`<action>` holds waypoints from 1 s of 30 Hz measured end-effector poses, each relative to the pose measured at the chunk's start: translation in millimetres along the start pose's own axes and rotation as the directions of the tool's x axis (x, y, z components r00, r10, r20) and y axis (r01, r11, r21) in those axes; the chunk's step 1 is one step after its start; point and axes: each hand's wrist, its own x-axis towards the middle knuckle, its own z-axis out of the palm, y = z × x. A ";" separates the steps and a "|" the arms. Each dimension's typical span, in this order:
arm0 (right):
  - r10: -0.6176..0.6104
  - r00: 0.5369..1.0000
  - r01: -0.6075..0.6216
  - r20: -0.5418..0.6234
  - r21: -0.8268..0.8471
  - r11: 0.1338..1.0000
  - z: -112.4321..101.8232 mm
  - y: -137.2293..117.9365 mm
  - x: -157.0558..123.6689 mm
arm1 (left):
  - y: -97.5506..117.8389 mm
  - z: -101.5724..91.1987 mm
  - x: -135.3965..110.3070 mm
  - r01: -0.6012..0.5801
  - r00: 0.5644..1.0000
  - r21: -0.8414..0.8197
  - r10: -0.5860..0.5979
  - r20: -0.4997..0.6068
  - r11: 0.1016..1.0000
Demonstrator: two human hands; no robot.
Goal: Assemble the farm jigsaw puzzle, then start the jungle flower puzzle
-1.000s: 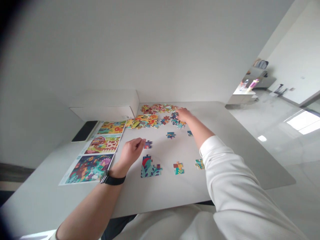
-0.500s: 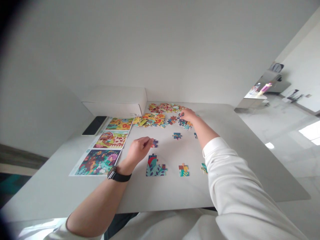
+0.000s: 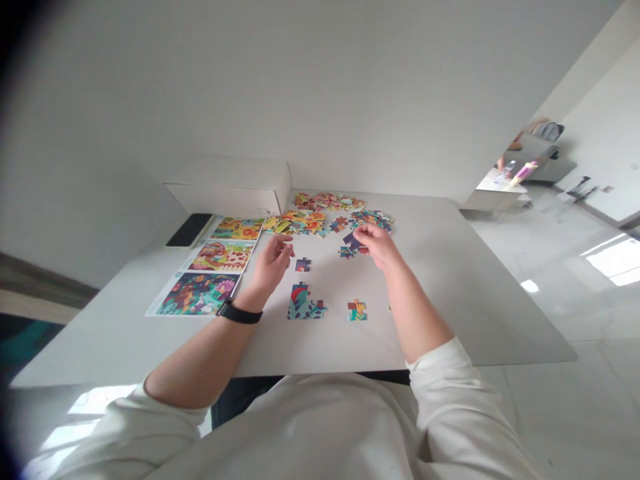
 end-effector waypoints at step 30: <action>-0.038 0.942 0.111 0.335 -0.203 0.973 59.6 40.1 -49.4 | 21.9 8.3 -11.3 0.292 0.911 -0.098 -0.245 0.332 0.952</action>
